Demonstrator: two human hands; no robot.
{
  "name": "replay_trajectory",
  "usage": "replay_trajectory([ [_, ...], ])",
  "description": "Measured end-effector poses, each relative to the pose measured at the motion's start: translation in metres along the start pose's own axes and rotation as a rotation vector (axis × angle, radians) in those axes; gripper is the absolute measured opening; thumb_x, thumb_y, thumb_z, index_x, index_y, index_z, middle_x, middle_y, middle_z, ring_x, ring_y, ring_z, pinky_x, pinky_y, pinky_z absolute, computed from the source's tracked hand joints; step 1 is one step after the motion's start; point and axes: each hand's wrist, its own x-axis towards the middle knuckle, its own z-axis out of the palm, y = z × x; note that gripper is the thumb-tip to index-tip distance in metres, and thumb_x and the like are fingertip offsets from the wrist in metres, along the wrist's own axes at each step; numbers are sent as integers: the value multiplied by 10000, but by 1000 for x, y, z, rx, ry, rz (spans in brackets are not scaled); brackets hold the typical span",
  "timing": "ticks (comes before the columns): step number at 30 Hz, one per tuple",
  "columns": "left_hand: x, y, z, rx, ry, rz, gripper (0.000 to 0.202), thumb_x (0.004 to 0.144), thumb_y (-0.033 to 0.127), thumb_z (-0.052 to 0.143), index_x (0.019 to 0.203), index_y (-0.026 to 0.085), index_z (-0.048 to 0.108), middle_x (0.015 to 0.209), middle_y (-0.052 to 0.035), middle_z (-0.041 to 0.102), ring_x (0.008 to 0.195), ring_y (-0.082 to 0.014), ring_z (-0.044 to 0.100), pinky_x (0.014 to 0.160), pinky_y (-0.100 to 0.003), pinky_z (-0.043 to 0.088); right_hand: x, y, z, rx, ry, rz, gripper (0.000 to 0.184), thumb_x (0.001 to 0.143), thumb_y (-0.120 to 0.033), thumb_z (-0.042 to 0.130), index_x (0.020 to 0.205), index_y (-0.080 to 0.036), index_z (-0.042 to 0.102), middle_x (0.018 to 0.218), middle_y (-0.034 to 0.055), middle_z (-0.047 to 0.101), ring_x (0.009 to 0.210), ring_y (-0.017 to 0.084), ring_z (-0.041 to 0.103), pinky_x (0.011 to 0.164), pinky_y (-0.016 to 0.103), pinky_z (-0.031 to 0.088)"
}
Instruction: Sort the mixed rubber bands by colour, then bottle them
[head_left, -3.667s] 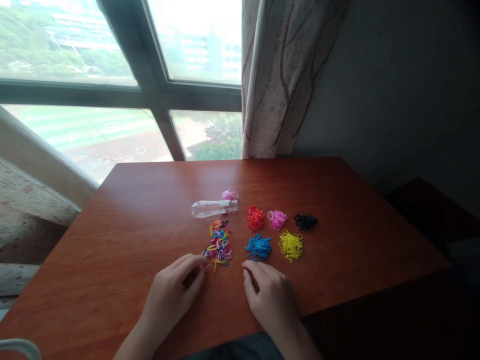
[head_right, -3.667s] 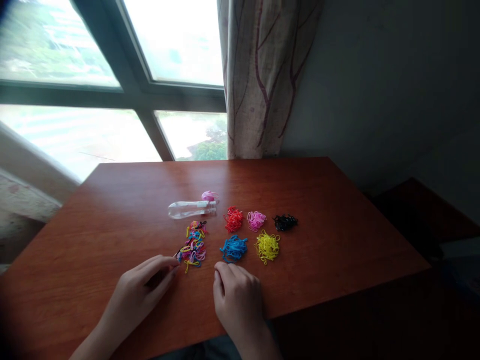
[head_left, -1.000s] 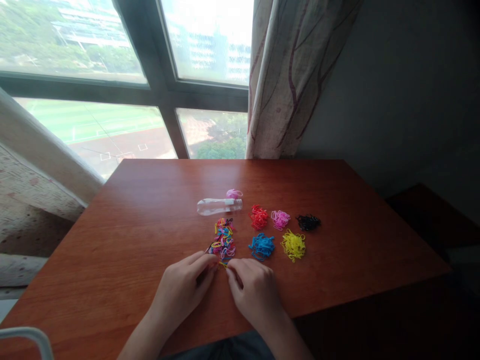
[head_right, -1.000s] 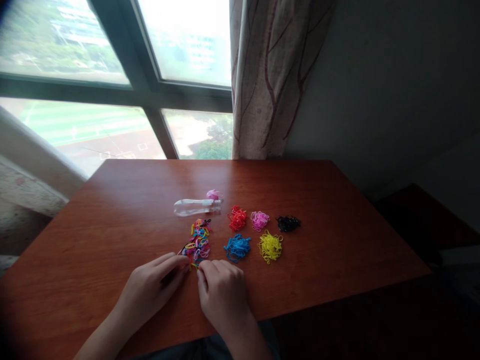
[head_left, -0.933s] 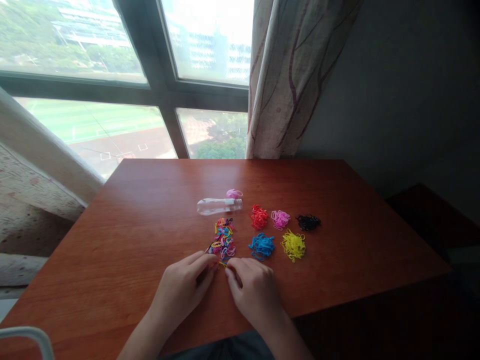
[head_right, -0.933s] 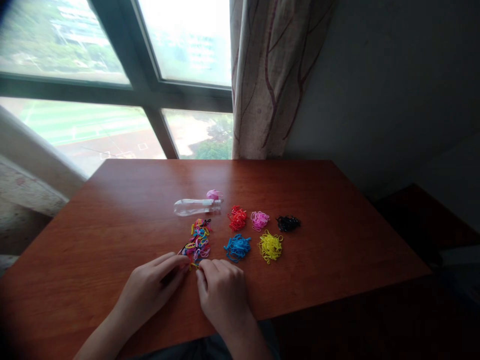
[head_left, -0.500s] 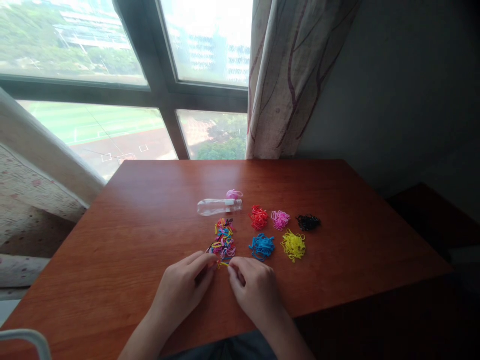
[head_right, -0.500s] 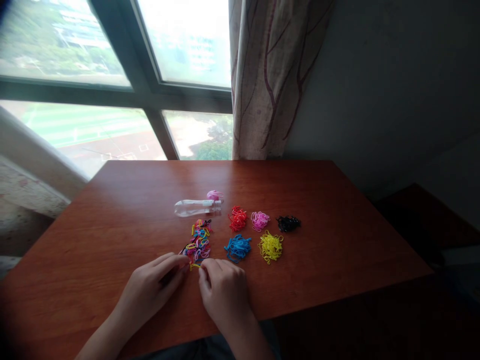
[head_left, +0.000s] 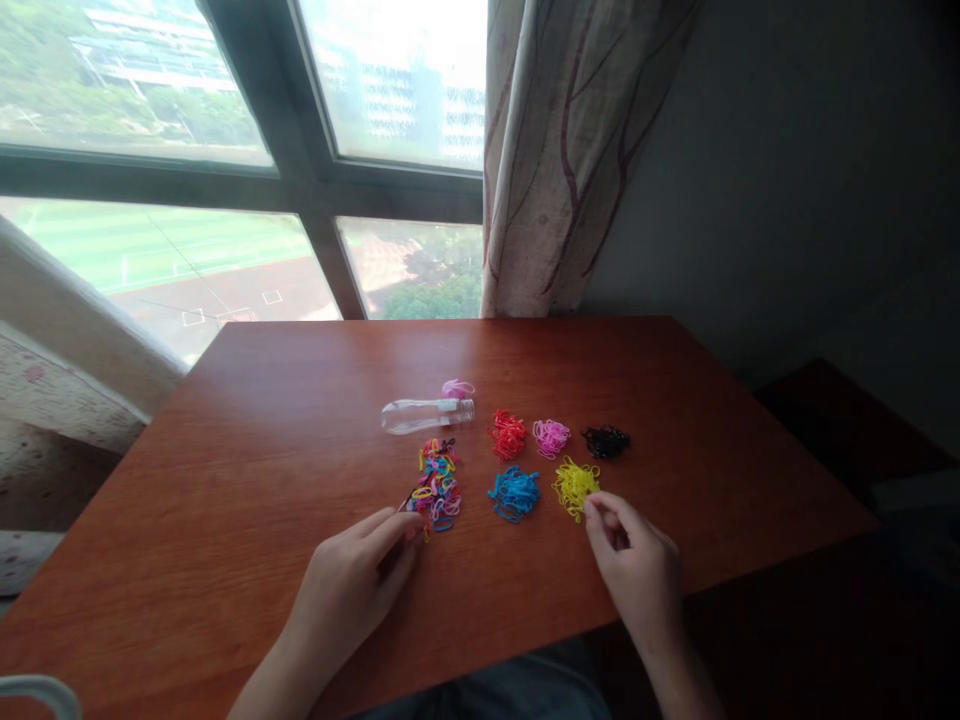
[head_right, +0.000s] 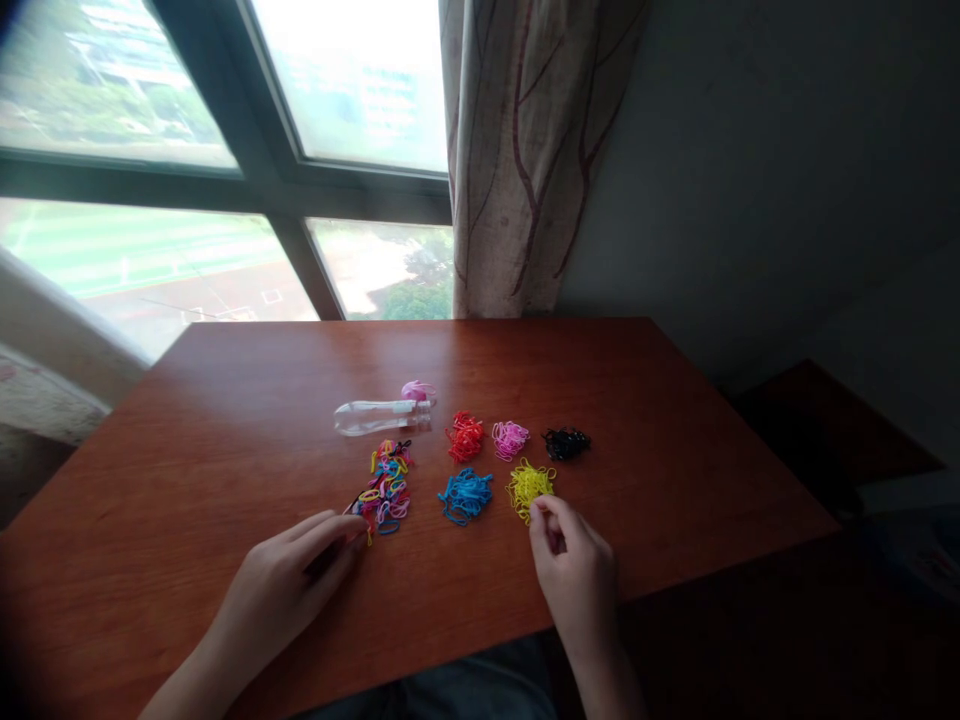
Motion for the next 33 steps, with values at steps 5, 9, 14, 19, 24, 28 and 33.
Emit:
replay_trajectory([
  [5, 3, 2, -1, 9, 19, 17, 203, 940, 260, 473, 947, 241, 674, 838, 4, 730, 682, -132, 695, 585, -194, 482, 2, 40, -13, -105, -57, -49, 235, 971, -354, 537, 927, -191, 700, 691, 15, 675, 557, 136, 622, 587, 236, 472],
  [9, 4, 2, -2, 24, 20, 13, 201, 944, 270, 476, 956, 243, 675, 845, 3, 733, 682, -132, 696, 587, -195, 482, 3, 48, -14, -99, -125, -95, 227, 981, -326, 513, 944, -200, 698, 700, 31, 676, 559, 144, 615, 586, 253, 478],
  [14, 2, 1, -1, 13, 24, 11, 188, 941, 262, 487, 946, 241, 674, 821, 11, 718, 656, -124, 680, 587, -195, 479, 5, 44, -15, -85, -124, -77, 216, 973, -314, 515, 970, -205, 702, 690, 30, 677, 553, 150, 613, 578, 265, 481],
  [19, 2, 3, 1, 34, 12, 14, 179, 944, 245, 491, 954, 239, 670, 837, 10, 723, 684, -128, 691, 594, -198, 484, -1, 20, -7, 9, -152, -88, 184, 986, -276, 512, 959, -210, 681, 768, 37, 702, 620, 150, 640, 624, 258, 493],
  [24, 1, 4, 3, 89, 20, 64, 191, 953, 254, 492, 975, 239, 681, 893, -5, 745, 722, -136, 709, 606, -198, 496, -14, -27, 17, 171, -278, -188, 180, 994, -212, 475, 964, -207, 653, 760, 26, 681, 650, 151, 631, 643, 260, 458],
  [28, 2, 5, 4, 126, 22, 84, 218, 964, 253, 480, 986, 249, 697, 910, -12, 750, 726, -144, 714, 608, -204, 500, -21, -63, 34, 240, -377, -229, 186, 986, -189, 470, 913, -217, 639, 739, 14, 661, 664, 157, 615, 648, 264, 411],
  [33, 6, 10, 7, 194, -38, 76, 201, 960, 243, 491, 985, 248, 690, 974, -23, 757, 739, -175, 727, 613, -236, 511, -25, -87, 41, 223, -486, -283, 205, 978, -180, 450, 867, -230, 614, 728, 4, 640, 676, 163, 596, 638, 268, 367],
])
